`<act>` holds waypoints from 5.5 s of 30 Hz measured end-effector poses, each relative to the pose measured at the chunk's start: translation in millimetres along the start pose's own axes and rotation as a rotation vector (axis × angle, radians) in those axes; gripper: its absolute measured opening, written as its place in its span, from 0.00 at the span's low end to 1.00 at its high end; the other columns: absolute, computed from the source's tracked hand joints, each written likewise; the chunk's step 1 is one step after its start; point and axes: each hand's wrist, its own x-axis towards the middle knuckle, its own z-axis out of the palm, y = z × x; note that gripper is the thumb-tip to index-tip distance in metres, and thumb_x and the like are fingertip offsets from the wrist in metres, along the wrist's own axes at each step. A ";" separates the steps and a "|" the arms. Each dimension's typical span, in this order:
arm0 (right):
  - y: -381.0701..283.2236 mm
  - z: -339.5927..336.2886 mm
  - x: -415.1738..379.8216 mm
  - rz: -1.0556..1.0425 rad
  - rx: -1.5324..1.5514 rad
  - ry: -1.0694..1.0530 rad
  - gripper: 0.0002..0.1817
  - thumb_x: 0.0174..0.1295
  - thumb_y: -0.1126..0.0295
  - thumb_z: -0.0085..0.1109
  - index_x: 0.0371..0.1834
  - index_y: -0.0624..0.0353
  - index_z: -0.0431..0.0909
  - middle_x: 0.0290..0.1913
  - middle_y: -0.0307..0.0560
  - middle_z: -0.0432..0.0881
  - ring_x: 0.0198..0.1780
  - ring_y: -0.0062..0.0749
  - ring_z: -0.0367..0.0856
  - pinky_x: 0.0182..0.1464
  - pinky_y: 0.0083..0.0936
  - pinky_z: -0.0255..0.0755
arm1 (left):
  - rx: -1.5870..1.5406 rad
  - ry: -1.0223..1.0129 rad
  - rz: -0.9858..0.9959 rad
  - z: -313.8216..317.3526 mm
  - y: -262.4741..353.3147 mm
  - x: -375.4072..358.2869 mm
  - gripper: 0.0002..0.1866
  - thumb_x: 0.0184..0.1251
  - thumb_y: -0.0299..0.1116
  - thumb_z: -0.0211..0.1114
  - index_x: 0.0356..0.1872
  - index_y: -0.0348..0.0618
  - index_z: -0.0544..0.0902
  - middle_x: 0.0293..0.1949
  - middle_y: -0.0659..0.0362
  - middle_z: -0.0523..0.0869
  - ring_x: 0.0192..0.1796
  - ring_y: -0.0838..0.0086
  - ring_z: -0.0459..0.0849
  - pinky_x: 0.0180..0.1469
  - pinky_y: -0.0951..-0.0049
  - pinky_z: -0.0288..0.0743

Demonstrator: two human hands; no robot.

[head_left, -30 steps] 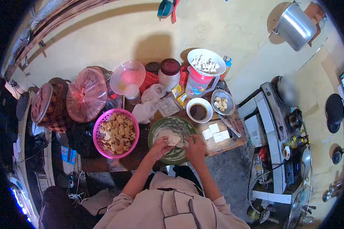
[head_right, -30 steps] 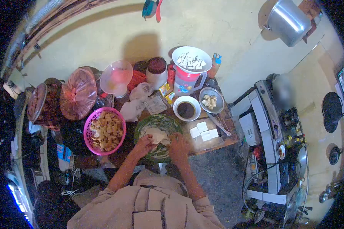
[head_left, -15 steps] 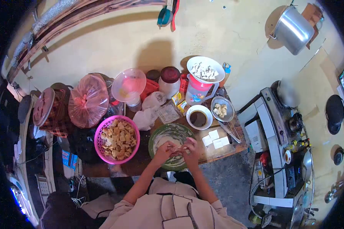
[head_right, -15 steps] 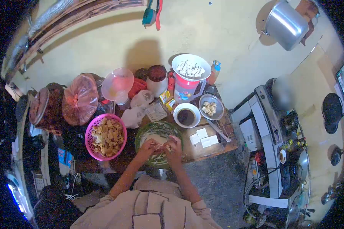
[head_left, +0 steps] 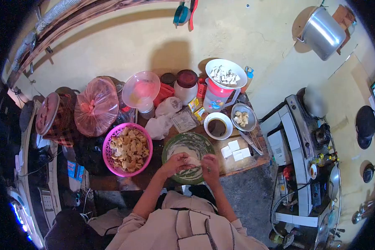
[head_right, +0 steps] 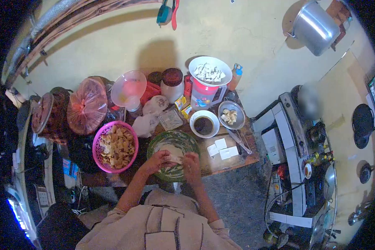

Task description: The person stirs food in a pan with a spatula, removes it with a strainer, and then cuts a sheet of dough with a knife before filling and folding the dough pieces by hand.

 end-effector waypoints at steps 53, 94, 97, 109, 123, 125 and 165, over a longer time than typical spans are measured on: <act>-10.7 19.5 -9.3 0.730 0.691 0.138 0.09 0.51 0.81 0.53 0.38 0.67 0.73 0.28 0.45 0.77 0.28 0.24 0.76 0.32 0.18 0.71 | 0.586 0.507 0.617 47.4 -8.7 -3.4 0.07 0.50 0.16 0.56 0.32 0.36 0.75 0.34 0.58 0.77 0.36 0.78 0.76 0.39 0.80 0.70; 10.0 -17.1 12.5 0.846 0.492 -0.325 0.13 0.56 0.67 0.53 0.41 0.62 0.72 0.28 0.37 0.75 0.26 0.17 0.72 0.29 0.14 0.68 | -0.255 0.023 -0.217 16.6 -13.3 -2.2 0.15 0.55 0.27 0.57 0.44 0.43 0.68 0.40 0.59 0.76 0.39 0.73 0.78 0.40 0.76 0.76; 3.5 -25.4 26.0 0.919 0.504 -0.547 0.12 0.55 0.67 0.53 0.38 0.63 0.74 0.27 0.39 0.76 0.28 0.19 0.74 0.29 0.16 0.69 | -0.267 0.005 -0.240 14.2 -18.7 -4.0 0.14 0.54 0.27 0.58 0.43 0.44 0.68 0.39 0.59 0.76 0.38 0.74 0.78 0.39 0.77 0.76; 23.9 -6.0 12.4 0.962 0.473 -0.379 0.09 0.53 0.74 0.52 0.37 0.64 0.74 0.28 0.41 0.76 0.26 0.19 0.73 0.30 0.17 0.69 | -0.168 0.180 -0.083 28.2 -20.9 -8.9 0.13 0.58 0.29 0.57 0.43 0.36 0.72 0.40 0.58 0.77 0.38 0.77 0.78 0.40 0.80 0.77; 14.8 -0.7 -3.0 0.964 0.548 -0.176 0.06 0.51 0.75 0.56 0.32 0.63 0.73 0.28 0.40 0.76 0.29 0.19 0.73 0.32 0.15 0.70 | -0.261 0.422 0.065 33.8 -40.6 -1.2 0.11 0.61 0.32 0.54 0.41 0.37 0.72 0.36 0.60 0.76 0.39 0.77 0.77 0.40 0.80 0.76; 13.3 2.1 -4.9 0.939 0.458 -0.179 0.07 0.49 0.74 0.57 0.31 0.63 0.73 0.26 0.40 0.76 0.26 0.20 0.73 0.28 0.17 0.71 | -0.245 0.460 0.074 35.3 -43.2 1.0 0.11 0.61 0.32 0.54 0.40 0.37 0.72 0.36 0.60 0.76 0.39 0.77 0.76 0.41 0.79 0.75; 3.7 -4.2 -21.8 0.504 0.270 -0.071 0.10 0.45 0.81 0.59 0.33 0.64 0.73 0.36 0.44 0.76 0.37 0.24 0.76 0.42 0.19 0.71 | -0.053 0.475 0.171 57.1 -39.4 -1.3 0.10 0.61 0.30 0.53 0.41 0.36 0.73 0.36 0.60 0.77 0.38 0.79 0.76 0.41 0.79 0.74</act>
